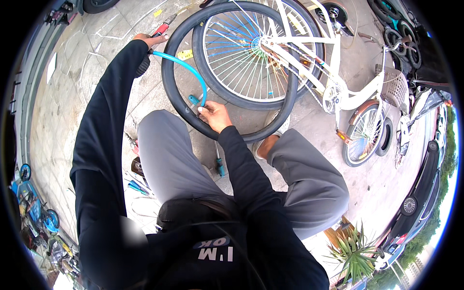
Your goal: The person sits on the ground and uses a red electric drill to remove the valve cap from a bicycle tire. They then attach a blue air hose to the valve to inflate the tire. After inflating, they remove the hose and replace the valve cap.
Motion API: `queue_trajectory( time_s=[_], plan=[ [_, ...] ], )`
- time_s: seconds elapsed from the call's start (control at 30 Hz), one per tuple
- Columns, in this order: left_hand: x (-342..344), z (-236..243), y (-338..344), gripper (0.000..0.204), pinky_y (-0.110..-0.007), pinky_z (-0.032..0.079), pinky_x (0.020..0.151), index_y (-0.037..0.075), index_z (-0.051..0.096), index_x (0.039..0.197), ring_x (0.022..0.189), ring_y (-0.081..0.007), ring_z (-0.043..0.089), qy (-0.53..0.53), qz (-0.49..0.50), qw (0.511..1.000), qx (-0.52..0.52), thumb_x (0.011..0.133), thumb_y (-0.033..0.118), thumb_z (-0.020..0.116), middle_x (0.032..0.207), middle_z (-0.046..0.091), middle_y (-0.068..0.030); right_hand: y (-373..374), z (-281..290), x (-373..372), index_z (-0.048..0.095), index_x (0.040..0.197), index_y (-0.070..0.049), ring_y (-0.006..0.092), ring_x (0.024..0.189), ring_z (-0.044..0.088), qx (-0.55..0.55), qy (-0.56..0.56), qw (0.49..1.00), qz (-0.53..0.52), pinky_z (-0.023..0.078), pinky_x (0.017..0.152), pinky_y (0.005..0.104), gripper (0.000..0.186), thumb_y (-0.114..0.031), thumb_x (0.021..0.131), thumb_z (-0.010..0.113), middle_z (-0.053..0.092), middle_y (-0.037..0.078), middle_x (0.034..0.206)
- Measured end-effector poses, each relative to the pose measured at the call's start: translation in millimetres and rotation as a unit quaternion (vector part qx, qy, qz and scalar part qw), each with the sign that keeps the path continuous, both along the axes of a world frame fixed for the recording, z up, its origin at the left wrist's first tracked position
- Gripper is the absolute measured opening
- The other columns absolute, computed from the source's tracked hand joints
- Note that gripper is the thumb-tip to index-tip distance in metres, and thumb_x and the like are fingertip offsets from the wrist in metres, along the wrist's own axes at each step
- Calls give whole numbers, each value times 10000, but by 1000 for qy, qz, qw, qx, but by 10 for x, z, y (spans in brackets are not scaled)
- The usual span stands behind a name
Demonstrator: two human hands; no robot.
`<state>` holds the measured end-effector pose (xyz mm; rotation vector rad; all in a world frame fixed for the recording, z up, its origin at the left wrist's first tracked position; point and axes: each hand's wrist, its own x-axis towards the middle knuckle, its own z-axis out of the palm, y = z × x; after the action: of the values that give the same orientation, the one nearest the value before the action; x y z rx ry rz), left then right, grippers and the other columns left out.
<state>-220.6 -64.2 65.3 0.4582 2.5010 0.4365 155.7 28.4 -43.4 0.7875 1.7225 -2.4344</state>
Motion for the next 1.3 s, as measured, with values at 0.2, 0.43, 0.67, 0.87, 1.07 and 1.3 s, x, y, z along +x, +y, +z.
queue_trajectory(
  time_s=[0.2,0.43,0.67,0.87,1.07,1.3],
  plan=[
    [342,-198,68,791,-345,502,547,-1,723,833,549,-198,628,-88,126,981,121,579,746,790,667,655,-108,-363,141,9,607,929,27,135,583,639,118,-64,980,-145,516,546,297,255,-219,997,622,665,80,722],
    [558,-398,-93,528,-296,457,482,83,656,730,472,-146,565,-214,249,913,241,718,591,797,600,604,-44,-307,186,15,617,1129,-53,123,964,652,-123,8,991,-50,517,749,285,209,-213,995,618,697,54,1058],
    [548,-461,-142,477,-301,435,447,131,568,682,449,-149,537,-279,259,880,284,773,552,771,557,537,-22,134,413,230,585,1319,-24,276,1136,639,-188,51,973,121,515,995,422,383,-149,963,647,677,131,1189],
    [600,-333,-207,450,-284,396,397,128,545,778,432,-137,469,-401,252,785,399,780,515,775,595,513,-28,72,581,176,638,1083,-11,280,1076,674,-215,154,962,-65,552,906,411,229,-224,1006,601,694,136,1027],
    [523,-430,-466,475,-331,426,420,105,547,810,410,-162,452,-414,328,783,328,798,538,742,609,518,-51,-119,946,-86,603,1093,-37,254,892,709,-147,135,980,-12,580,760,400,245,-269,1023,569,676,108,924],
    [452,-248,-853,459,-267,408,429,77,572,862,472,-134,461,-387,360,735,424,854,514,713,667,521,-41,10,866,-5,526,1296,-18,292,1132,628,-144,119,978,-93,524,905,392,433,-366,1038,525,612,218,1220]
  ],
)
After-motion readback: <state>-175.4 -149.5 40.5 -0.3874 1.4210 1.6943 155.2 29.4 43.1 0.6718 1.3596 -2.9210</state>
